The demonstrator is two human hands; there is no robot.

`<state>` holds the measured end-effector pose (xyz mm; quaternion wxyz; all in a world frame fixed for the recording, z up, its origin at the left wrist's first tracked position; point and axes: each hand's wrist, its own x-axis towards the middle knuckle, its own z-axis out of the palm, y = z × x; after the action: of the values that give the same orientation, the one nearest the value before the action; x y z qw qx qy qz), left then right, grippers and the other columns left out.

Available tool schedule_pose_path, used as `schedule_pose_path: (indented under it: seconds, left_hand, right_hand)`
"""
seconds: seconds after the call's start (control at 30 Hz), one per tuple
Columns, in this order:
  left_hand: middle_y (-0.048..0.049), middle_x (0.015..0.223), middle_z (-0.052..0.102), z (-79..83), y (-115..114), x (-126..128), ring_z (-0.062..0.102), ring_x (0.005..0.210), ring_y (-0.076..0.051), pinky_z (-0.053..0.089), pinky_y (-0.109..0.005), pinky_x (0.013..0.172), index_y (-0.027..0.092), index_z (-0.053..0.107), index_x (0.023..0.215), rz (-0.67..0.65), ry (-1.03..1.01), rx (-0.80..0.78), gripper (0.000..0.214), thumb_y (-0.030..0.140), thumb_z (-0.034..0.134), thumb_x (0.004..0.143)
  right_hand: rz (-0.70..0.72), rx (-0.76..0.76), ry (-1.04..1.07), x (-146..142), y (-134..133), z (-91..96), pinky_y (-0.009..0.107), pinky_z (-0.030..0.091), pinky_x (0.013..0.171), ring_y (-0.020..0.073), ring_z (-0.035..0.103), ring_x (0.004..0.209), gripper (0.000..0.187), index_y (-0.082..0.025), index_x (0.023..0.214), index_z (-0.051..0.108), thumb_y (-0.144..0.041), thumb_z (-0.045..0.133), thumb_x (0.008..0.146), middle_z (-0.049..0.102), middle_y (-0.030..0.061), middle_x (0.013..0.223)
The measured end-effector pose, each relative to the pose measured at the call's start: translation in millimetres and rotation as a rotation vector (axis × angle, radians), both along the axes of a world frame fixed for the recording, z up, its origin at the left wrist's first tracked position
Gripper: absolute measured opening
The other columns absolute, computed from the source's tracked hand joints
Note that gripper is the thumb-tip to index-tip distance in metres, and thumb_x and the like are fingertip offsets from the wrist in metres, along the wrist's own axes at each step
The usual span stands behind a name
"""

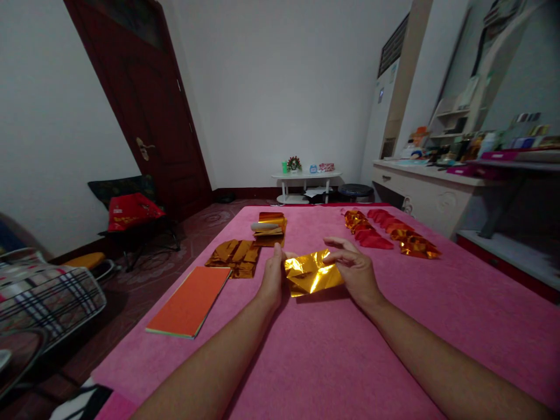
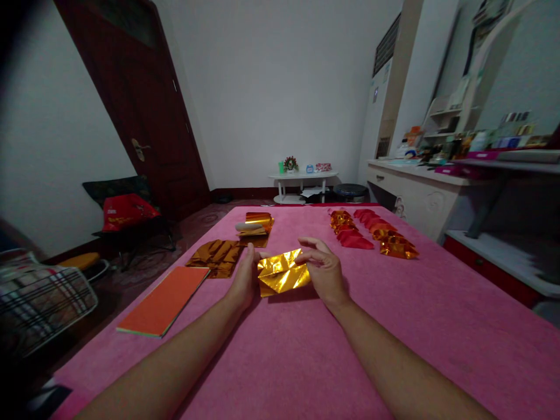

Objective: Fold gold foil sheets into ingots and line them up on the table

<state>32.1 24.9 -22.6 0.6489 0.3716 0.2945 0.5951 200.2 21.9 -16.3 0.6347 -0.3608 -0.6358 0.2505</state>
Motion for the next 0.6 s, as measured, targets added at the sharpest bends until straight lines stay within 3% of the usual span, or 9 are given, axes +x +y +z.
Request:
schedule_pose_path:
  seconds: [0.4, 0.6]
  left_hand:
    - [-0.0014, 0.059, 0.059, 0.7, -2.5, -2.2, 0.054, 0.048, -0.010, 0.046, -0.023, 0.052, 0.011, 0.059, 0.070, -0.037, 0.025, 0.060, 0.045, 0.055, 0.066, 0.070]
    - [-0.0057, 0.071, 0.067, -2.5, 0.4, -3.2, 0.062, 0.061, -0.014, 0.049, -0.025, 0.060, 0.009, 0.066, 0.080, -0.008, 0.155, 0.101, 0.035, 0.037, 0.077, 0.064]
  right_hand:
    - [-0.030, 0.044, 0.043, 5.0, 5.8, -5.5, 0.035, 0.045, 0.088, 0.0203, 0.058, 0.100, 0.021, -0.021, 0.066, 0.071, -0.011, 0.054, 0.072, 0.063, 0.0072, 0.105]
    - [-0.075, -0.037, 0.103, 6.5, 6.6, -6.2, 0.032, 0.047, 0.083, 0.0212, 0.059, 0.098, 0.011, -0.019, 0.072, 0.071, -0.018, 0.059, 0.073, 0.066, 0.0072, 0.100]
